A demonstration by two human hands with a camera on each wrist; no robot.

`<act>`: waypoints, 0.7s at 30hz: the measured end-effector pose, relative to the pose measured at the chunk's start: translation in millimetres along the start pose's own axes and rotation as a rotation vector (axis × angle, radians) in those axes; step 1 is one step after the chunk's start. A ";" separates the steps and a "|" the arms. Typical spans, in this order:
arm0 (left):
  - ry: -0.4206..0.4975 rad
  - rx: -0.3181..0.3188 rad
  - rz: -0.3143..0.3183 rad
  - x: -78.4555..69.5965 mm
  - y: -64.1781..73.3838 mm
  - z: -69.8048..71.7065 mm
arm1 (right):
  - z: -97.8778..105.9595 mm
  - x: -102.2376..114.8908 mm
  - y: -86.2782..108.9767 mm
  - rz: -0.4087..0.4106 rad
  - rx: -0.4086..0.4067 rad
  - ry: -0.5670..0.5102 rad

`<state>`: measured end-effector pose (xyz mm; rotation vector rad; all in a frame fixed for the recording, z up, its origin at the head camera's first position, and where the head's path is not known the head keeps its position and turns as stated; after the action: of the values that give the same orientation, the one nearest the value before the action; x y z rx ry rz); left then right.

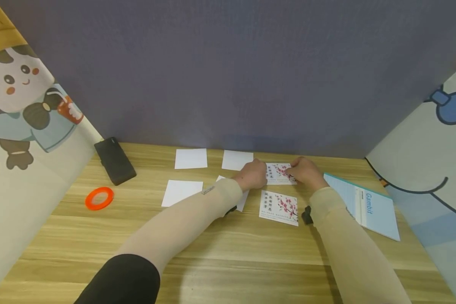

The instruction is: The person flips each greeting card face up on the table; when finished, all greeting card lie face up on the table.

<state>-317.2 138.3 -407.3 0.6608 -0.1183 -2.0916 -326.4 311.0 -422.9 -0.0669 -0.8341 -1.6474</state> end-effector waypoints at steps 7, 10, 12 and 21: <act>-0.045 0.006 -0.003 2.3 -2.5 -0.2 | -1.0 -1.6 -3.7 0.003 0.005 0.011; -0.054 0.015 0.001 4.8 -3.5 0.4 | -0.6 -2.3 -4.0 0.004 0.010 0.013; -0.035 0.015 -0.003 6.4 -2.8 2.2 | -0.2 -2.5 -4.1 0.005 0.013 0.016; 0.175 0.009 -0.065 23.6 6.6 10.0 | 2.6 0.2 0.6 0.011 0.004 0.037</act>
<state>-327.7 114.1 -406.3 0.8596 -0.0076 -2.0854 -326.9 312.3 -420.6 -0.0378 -0.8076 -1.6317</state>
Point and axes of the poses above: each hand's wrist, its own y-axis away from the middle knuckle, its own z-axis out of the back of the hand, x = y × z, the point moved 9 cm from there along -y, towards the middle knuckle, and after that the axes turned 10 degrees about x, right-handed, at the moved point
